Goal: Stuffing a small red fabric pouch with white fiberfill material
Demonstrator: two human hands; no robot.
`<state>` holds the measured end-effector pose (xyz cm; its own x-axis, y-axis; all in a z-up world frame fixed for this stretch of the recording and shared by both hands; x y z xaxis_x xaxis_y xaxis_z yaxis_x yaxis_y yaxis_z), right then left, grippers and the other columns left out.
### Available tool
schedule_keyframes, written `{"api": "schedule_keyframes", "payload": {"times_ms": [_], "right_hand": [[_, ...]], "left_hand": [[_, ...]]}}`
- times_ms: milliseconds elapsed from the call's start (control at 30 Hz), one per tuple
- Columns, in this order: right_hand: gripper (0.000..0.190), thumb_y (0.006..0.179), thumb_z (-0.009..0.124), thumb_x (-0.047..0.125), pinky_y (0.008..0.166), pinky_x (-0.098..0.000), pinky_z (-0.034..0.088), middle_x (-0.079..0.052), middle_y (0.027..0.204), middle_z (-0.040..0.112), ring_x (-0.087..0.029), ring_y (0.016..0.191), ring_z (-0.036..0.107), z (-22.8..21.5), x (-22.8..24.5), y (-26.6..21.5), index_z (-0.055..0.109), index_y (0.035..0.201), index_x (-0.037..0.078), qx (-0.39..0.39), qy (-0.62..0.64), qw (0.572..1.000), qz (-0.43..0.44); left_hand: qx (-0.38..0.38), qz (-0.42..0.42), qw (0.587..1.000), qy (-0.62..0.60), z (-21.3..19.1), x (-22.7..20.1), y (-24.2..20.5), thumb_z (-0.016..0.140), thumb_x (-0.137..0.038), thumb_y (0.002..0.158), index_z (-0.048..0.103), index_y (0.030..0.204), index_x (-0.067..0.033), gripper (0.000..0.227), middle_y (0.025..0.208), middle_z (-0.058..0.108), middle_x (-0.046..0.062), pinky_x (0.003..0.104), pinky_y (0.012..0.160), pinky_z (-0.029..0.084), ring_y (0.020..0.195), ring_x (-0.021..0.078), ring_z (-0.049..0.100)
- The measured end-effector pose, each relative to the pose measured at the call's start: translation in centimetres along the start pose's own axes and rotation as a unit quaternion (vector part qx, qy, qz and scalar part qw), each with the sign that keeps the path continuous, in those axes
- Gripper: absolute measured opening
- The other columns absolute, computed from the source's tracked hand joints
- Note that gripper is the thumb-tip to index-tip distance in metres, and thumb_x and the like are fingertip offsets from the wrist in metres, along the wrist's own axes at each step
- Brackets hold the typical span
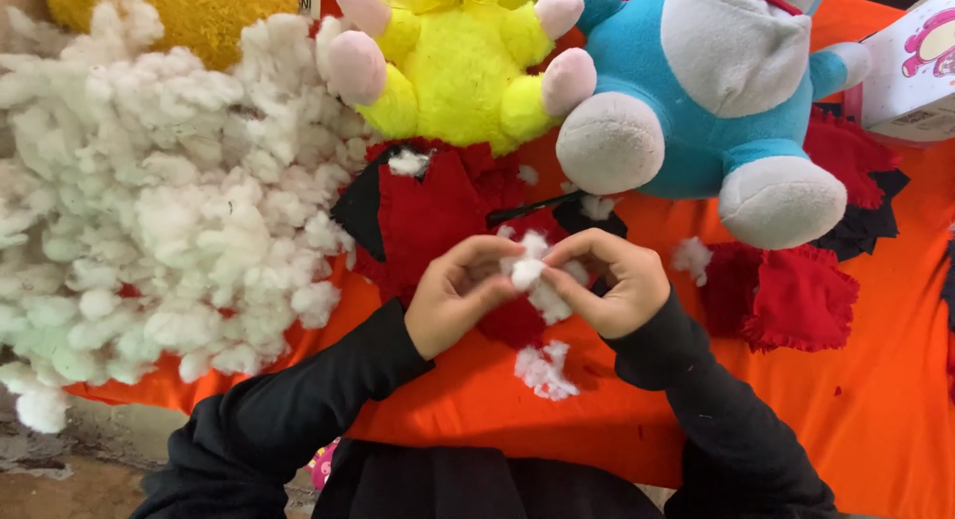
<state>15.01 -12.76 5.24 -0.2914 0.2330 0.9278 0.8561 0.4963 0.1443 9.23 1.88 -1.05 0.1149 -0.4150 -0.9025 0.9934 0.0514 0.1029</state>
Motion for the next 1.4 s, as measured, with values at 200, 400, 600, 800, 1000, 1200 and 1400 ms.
{"api": "schedule_keyframes", "payload": {"times_ms": [200, 400, 600, 800, 1000, 1200, 1400], "right_hand": [[0.012, 0.077, 0.082, 0.004, 0.058, -0.0258, 0.061, -0.004, 0.070, 0.072, -0.013, 0.061, 0.069, 1.1, 1.8, 0.0, 0.078, 0.085, 0.011, 0.010, -0.052, 0.998, -0.035], [0.010, 0.085, 0.081, 0.016, 0.059, -0.0312, 0.058, -0.002, 0.075, 0.071, -0.018, 0.064, 0.067, -3.5, 2.3, 0.6, 0.079, 0.095, 0.020, -0.080, -0.212, 0.971, -0.073], [0.015, 0.090, 0.076, 0.021, 0.084, -0.0414, 0.061, -0.009, 0.112, 0.073, -0.030, 0.098, 0.072, 2.1, 4.9, -0.9, 0.075, 0.102, 0.013, -0.002, -0.184, 0.959, -0.217], [0.019, 0.083, 0.070, 0.006, 0.071, -0.0339, 0.063, 0.002, 0.091, 0.073, -0.020, 0.078, 0.073, 1.3, 2.4, -0.9, 0.076, 0.096, 0.018, 0.006, -0.194, 0.964, -0.182], [0.017, 0.081, 0.072, 0.017, 0.071, -0.0317, 0.061, 0.005, 0.092, 0.070, -0.016, 0.077, 0.071, -1.5, 0.6, -0.2, 0.075, 0.096, 0.024, -0.041, -0.255, 0.952, -0.163], [0.038, 0.088, 0.074, 0.019, 0.088, -0.0454, 0.059, -0.013, 0.114, 0.070, -0.033, 0.105, 0.072, 2.1, 4.3, -0.6, 0.071, 0.125, 0.011, 0.090, -0.083, 0.976, -0.182], [0.019, 0.079, 0.074, 0.008, 0.065, -0.0357, 0.062, -0.002, 0.089, 0.073, -0.024, 0.073, 0.074, 1.9, 2.5, -1.2, 0.077, 0.097, 0.016, 0.094, -0.131, 0.968, -0.194]], "left_hand": [[-0.014, 0.029, 0.995, 0.092, -0.7, 1.1, -0.3, 0.082, -0.006, 0.087, 0.075, 0.100, -0.0003, 0.016, 0.103, 0.078, 0.014, 0.035, 0.082, 0.063, 0.095, 0.0220, 0.076], [-0.034, -0.009, 0.997, 0.067, -0.7, 2.0, -0.5, 0.086, -0.006, 0.083, 0.077, 0.098, 0.0011, 0.020, 0.102, 0.079, 0.014, 0.035, 0.083, 0.063, 0.094, 0.0185, 0.075], [-0.024, 0.012, 0.995, 0.093, -0.3, 0.8, -0.2, 0.074, -0.006, 0.095, 0.076, 0.103, 0.0014, 0.011, 0.094, 0.079, 0.011, 0.037, 0.083, 0.064, 0.090, 0.0176, 0.075], [-0.003, 0.021, 0.987, 0.160, 0.4, 0.5, -0.6, 0.071, -0.007, 0.096, 0.077, 0.098, -0.0005, 0.009, 0.085, 0.080, 0.012, 0.037, 0.076, 0.065, 0.083, 0.0189, 0.077], [0.013, 0.009, 0.993, 0.119, 0.8, 0.2, -0.8, 0.073, -0.007, 0.095, 0.076, 0.095, 0.0002, 0.008, 0.093, 0.080, 0.015, 0.040, 0.077, 0.065, 0.084, 0.0214, 0.078], [0.011, -0.027, 0.997, 0.078, 0.7, 1.6, -1.2, 0.073, -0.002, 0.093, 0.071, 0.105, 0.0018, 0.012, 0.097, 0.078, 0.015, 0.043, 0.081, 0.065, 0.087, 0.0236, 0.078], [0.044, 0.002, 0.997, 0.059, 1.3, 1.6, -1.7, 0.068, -0.003, 0.097, 0.070, 0.100, 0.0022, 0.006, 0.099, 0.078, 0.016, 0.041, 0.079, 0.065, 0.088, 0.0229, 0.077]]}}
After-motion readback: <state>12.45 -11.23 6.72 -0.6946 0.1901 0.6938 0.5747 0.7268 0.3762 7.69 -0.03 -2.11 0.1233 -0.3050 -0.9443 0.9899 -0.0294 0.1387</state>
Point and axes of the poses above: each hand's wrist, its own y-axis towards the middle knuckle, its own z-axis out of the palm, x = y × z, the point moved 10 cm from there along y, towards the middle knuckle
